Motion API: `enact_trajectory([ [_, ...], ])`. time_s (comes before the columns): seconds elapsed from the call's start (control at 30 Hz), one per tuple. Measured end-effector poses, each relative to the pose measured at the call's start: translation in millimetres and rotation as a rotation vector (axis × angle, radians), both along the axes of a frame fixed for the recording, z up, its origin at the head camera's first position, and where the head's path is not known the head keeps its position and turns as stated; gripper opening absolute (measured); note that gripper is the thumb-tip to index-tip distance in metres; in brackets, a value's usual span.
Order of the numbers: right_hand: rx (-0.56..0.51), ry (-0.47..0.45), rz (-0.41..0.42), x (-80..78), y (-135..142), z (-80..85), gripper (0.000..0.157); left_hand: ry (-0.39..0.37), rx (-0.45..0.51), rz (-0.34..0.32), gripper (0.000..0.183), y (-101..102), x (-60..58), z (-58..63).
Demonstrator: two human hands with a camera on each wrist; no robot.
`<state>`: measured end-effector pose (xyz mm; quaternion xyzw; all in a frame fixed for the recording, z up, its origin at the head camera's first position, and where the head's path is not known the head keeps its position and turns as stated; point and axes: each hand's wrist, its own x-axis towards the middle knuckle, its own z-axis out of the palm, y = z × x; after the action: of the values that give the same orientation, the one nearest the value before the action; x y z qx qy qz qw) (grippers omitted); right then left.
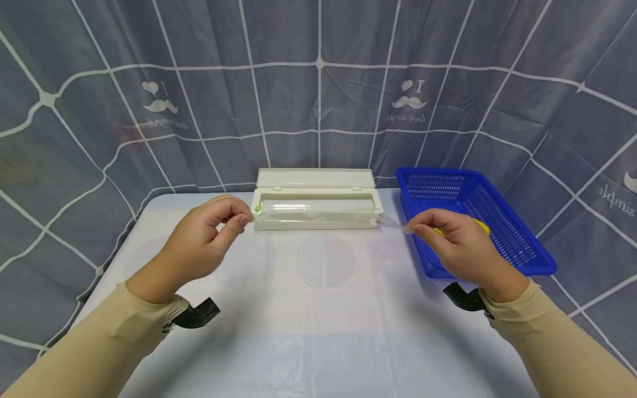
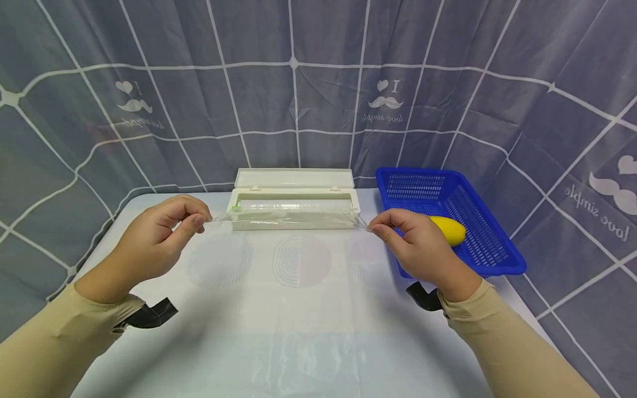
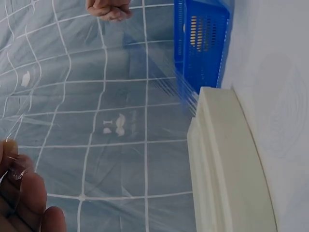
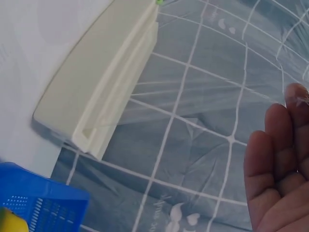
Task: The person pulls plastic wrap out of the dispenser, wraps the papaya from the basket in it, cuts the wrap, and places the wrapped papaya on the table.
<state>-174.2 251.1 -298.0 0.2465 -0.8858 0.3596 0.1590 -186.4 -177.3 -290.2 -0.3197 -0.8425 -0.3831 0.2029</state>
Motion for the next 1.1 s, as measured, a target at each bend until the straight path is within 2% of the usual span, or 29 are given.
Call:
enact_trajectory([
  [0.1,-0.018,-0.011,0.053,0.1,1.8,-0.8,0.016,-0.019,-0.003,-0.013,0.017,-1.0,0.8,-1.3],
  [0.23,-0.005,-0.049,0.182,0.0,7.3,-6.6,0.022,-0.083,-0.067,-0.129,0.023,-8.3,1.8,-9.0],
  [0.37,0.050,-0.146,0.261,0.4,10.7,-17.7,0.024,-0.159,-0.152,-0.260,0.027,-15.5,3.6,-22.7],
  [0.47,0.109,-0.253,0.266,1.1,10.0,-28.4,0.020,-0.220,-0.202,-0.304,0.024,-17.4,5.4,-35.6],
  [0.6,0.192,-0.366,0.254,1.2,8.4,-45.7,0.013,-0.288,-0.284,-0.312,0.021,-15.4,6.9,-54.9],
  [0.73,0.263,-0.414,0.267,0.9,8.1,-67.2,0.013,-0.327,-0.398,-0.291,0.019,-11.9,9.9,-77.3],
  [0.93,0.366,-0.442,0.280,4.1,0.6,-89.3,0.020,-0.402,-0.485,-0.255,0.015,-8.6,14.7,-105.2],
  [1.1,0.417,-0.383,0.294,5.9,-2.6,-96.5,0.018,-0.384,-0.502,-0.238,0.014,-8.8,14.8,-119.3],
])
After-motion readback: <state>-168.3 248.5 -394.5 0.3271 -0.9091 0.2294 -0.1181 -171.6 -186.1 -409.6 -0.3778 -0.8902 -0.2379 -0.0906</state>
